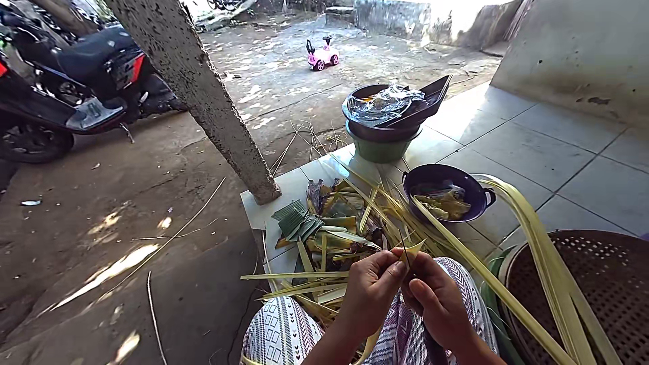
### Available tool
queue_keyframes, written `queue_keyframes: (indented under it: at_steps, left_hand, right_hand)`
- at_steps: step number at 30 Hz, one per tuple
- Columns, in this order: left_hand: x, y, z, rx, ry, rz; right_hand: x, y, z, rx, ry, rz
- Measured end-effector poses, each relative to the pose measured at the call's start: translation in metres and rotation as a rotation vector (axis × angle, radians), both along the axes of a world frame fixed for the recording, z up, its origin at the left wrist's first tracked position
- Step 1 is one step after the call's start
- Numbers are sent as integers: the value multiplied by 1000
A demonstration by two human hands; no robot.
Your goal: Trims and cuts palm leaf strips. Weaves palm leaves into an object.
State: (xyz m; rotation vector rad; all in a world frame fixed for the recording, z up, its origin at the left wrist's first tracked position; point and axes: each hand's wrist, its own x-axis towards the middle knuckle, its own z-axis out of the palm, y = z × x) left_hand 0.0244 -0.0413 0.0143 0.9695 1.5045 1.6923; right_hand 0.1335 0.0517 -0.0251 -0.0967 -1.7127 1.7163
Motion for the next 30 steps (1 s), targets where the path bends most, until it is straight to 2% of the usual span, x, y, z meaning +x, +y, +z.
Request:
queue_keyframes:
  at_steps: [8, 13, 17, 20, 24, 27, 30]
  left_hand:
    - [-2, -5, -1, -22, 46, -40]
    - [3, -8, -5, -32, 82, -110]
    - [-3, -6, -5, -5, 197, 63]
    - [-14, 1, -4, 17, 333, 207]
    - [-26, 4, 2, -41, 458, 273]
    - [-25, 4, 7, -102, 575, 285]
    - [-3, 4, 2, -119, 689, 243]
  right_hand:
    - [2, 5, 2, 50, -28, 24]
    - [3, 17, 9, 27, -59, -77]
    - [5, 26, 13, -187, 14, 19]
    - [11, 24, 4, -305, -31, 101]
    - [17, 17, -26, -268, -428, 15]
    - [22, 13, -51, 36, -818, -50]
    - [12, 5, -52, 206, -1100, 88]
